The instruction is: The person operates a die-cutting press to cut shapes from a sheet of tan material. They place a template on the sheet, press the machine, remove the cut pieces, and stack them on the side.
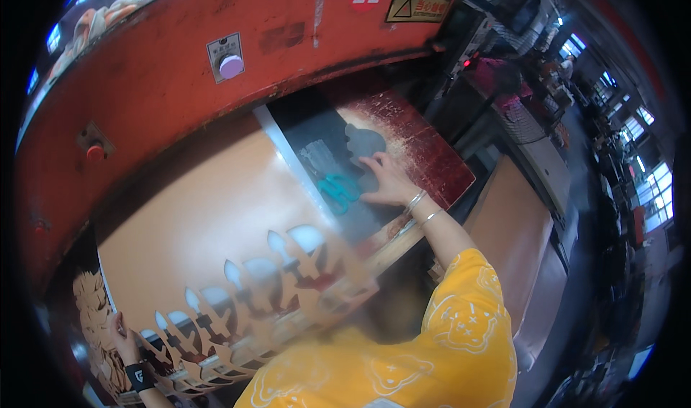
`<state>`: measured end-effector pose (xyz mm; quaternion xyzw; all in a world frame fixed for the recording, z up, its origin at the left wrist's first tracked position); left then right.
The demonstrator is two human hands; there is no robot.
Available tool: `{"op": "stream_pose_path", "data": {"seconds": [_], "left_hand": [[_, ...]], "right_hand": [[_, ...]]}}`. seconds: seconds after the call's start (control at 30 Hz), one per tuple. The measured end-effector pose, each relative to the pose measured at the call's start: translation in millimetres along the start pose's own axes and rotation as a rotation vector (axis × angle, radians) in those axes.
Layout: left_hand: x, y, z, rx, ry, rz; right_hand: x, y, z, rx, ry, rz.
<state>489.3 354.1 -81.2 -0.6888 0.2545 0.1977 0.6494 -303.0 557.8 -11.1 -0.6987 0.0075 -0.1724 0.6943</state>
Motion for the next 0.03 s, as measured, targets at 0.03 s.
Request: {"op": "stream_pose_path", "data": {"seconds": [0.03], "left_hand": [[1.5, 0.4, -5.6, 0.013, 0.052, 0.01]], "right_hand": [[2.3, -1.7, -0.2, 0.068, 0.063, -0.067]]}}
Point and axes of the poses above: each hand's wrist, its own z-axis away from the middle knuckle, its own y-axis out of the palm, x = y × z, the point moved 9 cm from there along -z, towards the middle knuckle, and after that the axes turned 2 degrees about -y, right-handed, at the moved point
